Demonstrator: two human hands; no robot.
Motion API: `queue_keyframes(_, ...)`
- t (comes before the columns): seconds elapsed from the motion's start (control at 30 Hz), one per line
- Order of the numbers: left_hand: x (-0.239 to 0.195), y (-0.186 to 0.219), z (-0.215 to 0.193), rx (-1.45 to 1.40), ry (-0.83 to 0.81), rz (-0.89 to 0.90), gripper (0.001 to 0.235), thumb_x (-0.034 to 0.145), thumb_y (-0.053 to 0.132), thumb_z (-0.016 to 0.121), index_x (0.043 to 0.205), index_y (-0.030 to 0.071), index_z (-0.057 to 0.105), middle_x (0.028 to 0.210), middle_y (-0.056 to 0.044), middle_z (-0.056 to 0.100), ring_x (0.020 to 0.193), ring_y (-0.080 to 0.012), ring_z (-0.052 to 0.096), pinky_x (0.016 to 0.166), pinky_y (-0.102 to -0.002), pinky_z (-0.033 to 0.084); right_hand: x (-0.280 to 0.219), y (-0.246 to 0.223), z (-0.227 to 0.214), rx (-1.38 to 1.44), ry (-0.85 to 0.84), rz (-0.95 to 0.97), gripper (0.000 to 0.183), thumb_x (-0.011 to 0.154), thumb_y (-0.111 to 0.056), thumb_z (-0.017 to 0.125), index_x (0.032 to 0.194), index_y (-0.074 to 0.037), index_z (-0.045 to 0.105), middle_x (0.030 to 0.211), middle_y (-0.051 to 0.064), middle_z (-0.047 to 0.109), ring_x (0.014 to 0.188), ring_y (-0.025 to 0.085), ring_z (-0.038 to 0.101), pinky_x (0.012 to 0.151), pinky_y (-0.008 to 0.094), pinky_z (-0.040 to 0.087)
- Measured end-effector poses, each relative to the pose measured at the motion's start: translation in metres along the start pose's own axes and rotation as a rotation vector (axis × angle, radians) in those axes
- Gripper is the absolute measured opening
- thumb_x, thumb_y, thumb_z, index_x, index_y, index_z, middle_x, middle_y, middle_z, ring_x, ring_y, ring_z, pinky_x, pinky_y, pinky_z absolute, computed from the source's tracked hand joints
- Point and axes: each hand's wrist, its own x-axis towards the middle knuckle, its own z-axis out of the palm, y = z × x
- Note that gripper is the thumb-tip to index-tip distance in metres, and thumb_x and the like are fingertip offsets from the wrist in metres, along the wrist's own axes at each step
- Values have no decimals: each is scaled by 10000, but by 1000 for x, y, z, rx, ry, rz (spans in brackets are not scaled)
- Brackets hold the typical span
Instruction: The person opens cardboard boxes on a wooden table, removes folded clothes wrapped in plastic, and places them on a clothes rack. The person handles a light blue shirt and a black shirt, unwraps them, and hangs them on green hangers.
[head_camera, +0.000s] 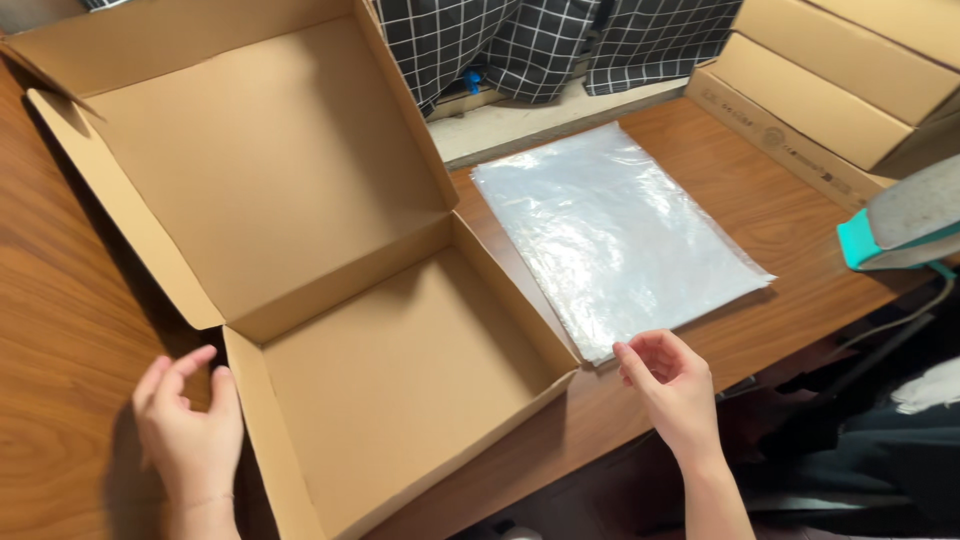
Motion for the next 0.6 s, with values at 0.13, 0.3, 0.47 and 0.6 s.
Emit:
queue_keyframes(0.13, 45, -46, 30, -47, 18, 13, 364, 996, 90, 759, 1356, 125, 804, 1451, -273, 642, 1424, -327, 559, 951, -429, 484, 13, -3, 20, -71, -26, 26, 177, 963, -167, 810, 870, -44, 722, 694, 63, 694, 654, 151, 651, 729, 267, 545)
queue_keyframes(0.3, 94, -61, 71, -119, -24, -73, 353, 946, 145, 705, 1286, 120, 799, 1450, -292, 617, 1428, -376, 538, 1194, -462, 367, 33, 2, 41, -155, -51, 85, 165, 965, -206, 813, 910, -61, 755, 821, 48, 766, 771, 164, 729, 688, 285, 549)
queue_keyframes(0.47, 136, -48, 95, -130, -98, -158, 372, 952, 178, 677, 1300, 114, 790, 1317, -176, 625, 1267, -363, 591, 1118, -460, 428, 47, -3, 71, -275, -171, 249, 343, 894, -316, 786, 1208, -180, 771, 1148, 34, 807, 1028, 183, 735, 901, 354, 569)
queue_keyframes(0.6, 172, -61, 123, -131, -102, -249, 528, 927, 260, 687, 1406, 36, 682, 1408, -192, 636, 1316, -371, 574, 1124, -475, 429, 69, 32, 86, -309, -315, 273, 441, 878, -350, 775, 1300, -229, 801, 1249, 17, 782, 1082, 171, 743, 958, 343, 569)
